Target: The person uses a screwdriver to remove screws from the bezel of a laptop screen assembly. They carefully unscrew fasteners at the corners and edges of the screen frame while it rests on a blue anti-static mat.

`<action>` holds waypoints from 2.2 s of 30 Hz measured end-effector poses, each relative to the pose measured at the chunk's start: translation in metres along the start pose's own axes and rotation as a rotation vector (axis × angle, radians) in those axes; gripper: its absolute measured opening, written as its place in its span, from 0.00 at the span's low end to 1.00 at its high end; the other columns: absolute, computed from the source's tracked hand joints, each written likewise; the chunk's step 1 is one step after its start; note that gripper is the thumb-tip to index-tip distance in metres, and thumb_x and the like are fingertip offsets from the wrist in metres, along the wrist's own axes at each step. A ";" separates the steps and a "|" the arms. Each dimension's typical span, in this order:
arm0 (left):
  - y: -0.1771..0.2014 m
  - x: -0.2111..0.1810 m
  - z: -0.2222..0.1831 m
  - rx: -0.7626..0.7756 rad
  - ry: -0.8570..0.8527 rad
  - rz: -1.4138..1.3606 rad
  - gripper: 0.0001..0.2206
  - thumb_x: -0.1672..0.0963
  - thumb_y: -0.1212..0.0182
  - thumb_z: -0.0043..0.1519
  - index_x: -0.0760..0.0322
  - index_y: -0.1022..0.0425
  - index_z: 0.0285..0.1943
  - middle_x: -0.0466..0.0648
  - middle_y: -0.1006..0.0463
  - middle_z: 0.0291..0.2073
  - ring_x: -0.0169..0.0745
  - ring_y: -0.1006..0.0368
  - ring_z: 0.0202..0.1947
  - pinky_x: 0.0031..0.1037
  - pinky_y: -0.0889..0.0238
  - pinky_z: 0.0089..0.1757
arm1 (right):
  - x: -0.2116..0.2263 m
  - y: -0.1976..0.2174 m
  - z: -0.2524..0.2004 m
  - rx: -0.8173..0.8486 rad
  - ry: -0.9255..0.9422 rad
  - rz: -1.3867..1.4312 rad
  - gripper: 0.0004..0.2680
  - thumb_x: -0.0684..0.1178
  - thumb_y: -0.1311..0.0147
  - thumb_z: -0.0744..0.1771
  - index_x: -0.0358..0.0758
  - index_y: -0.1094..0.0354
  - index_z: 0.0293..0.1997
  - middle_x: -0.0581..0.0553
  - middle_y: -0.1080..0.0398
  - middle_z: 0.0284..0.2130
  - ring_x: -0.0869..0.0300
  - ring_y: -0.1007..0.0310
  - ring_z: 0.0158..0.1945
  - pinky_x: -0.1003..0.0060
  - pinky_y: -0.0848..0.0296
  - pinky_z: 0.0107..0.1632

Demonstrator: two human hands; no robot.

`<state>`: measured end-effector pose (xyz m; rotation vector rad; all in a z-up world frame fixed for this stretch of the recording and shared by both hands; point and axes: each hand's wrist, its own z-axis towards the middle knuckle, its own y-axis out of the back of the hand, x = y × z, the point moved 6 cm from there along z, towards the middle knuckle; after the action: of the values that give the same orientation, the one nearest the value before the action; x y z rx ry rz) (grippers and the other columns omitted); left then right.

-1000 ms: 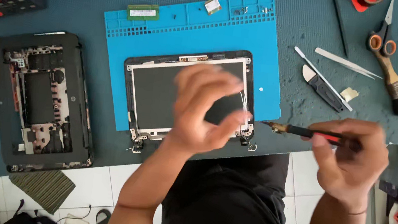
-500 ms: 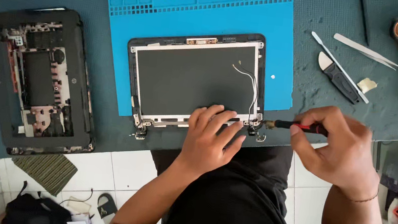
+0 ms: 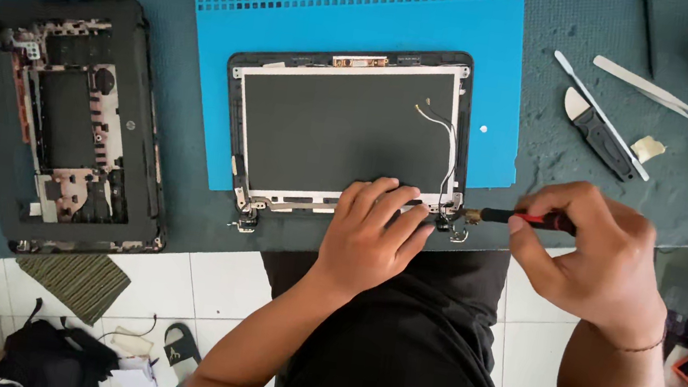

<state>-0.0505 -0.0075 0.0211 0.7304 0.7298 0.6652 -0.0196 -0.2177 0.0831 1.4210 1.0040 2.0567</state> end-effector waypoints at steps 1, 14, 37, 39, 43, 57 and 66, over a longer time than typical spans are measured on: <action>0.000 0.001 -0.001 0.002 0.001 -0.001 0.05 0.53 0.33 0.66 0.55 0.21 0.43 0.44 0.22 0.49 0.47 0.27 0.53 0.38 0.35 0.52 | 0.000 -0.001 -0.001 0.001 -0.002 0.000 0.05 0.40 0.39 0.67 0.32 0.31 0.40 0.46 0.23 0.34 0.62 0.25 0.33 0.69 0.28 0.39; -0.003 0.001 -0.003 0.007 -0.021 -0.008 0.07 0.55 0.29 0.64 0.55 0.20 0.48 0.46 0.22 0.50 0.50 0.28 0.52 0.41 0.34 0.50 | -0.005 0.001 -0.002 0.012 0.005 -0.036 0.05 0.40 0.39 0.67 0.32 0.32 0.40 0.46 0.23 0.34 0.60 0.25 0.33 0.68 0.27 0.39; -0.004 0.001 -0.003 -0.011 -0.023 0.005 0.08 0.56 0.28 0.63 0.54 0.21 0.48 0.46 0.22 0.49 0.50 0.27 0.51 0.42 0.35 0.49 | -0.002 -0.002 0.006 0.050 0.023 -0.008 0.04 0.40 0.40 0.66 0.31 0.31 0.40 0.45 0.24 0.33 0.59 0.25 0.34 0.67 0.27 0.39; -0.005 0.002 -0.004 0.008 -0.020 0.009 0.10 0.55 0.26 0.64 0.53 0.22 0.49 0.46 0.23 0.51 0.51 0.28 0.52 0.43 0.34 0.50 | 0.003 -0.004 0.010 0.069 0.089 -0.014 0.05 0.40 0.40 0.66 0.30 0.32 0.40 0.45 0.25 0.33 0.60 0.29 0.28 0.68 0.33 0.30; -0.002 0.001 -0.003 0.007 -0.021 0.003 0.08 0.55 0.26 0.64 0.54 0.21 0.48 0.46 0.22 0.50 0.51 0.28 0.52 0.43 0.35 0.50 | 0.007 -0.005 0.011 0.068 0.082 -0.035 0.05 0.40 0.40 0.66 0.30 0.31 0.40 0.43 0.25 0.32 0.57 0.27 0.31 0.66 0.30 0.33; 0.000 0.001 -0.002 0.017 -0.024 -0.016 0.06 0.55 0.31 0.65 0.56 0.20 0.48 0.48 0.23 0.50 0.52 0.28 0.52 0.44 0.35 0.50 | 0.040 -0.012 0.028 0.165 0.260 -0.211 0.04 0.40 0.41 0.67 0.35 0.33 0.40 0.49 0.28 0.26 0.51 0.33 0.25 0.58 0.30 0.35; 0.001 0.001 -0.002 -0.017 -0.030 0.008 0.05 0.55 0.32 0.66 0.56 0.20 0.48 0.47 0.22 0.49 0.52 0.27 0.51 0.43 0.34 0.49 | 0.053 -0.016 0.028 0.353 0.278 -0.520 0.14 0.60 0.47 0.72 0.42 0.36 0.34 0.52 0.39 0.14 0.53 0.40 0.16 0.57 0.35 0.26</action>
<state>-0.0518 -0.0060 0.0204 0.7264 0.6926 0.6658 -0.0137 -0.1617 0.1090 0.8893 1.7124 1.7648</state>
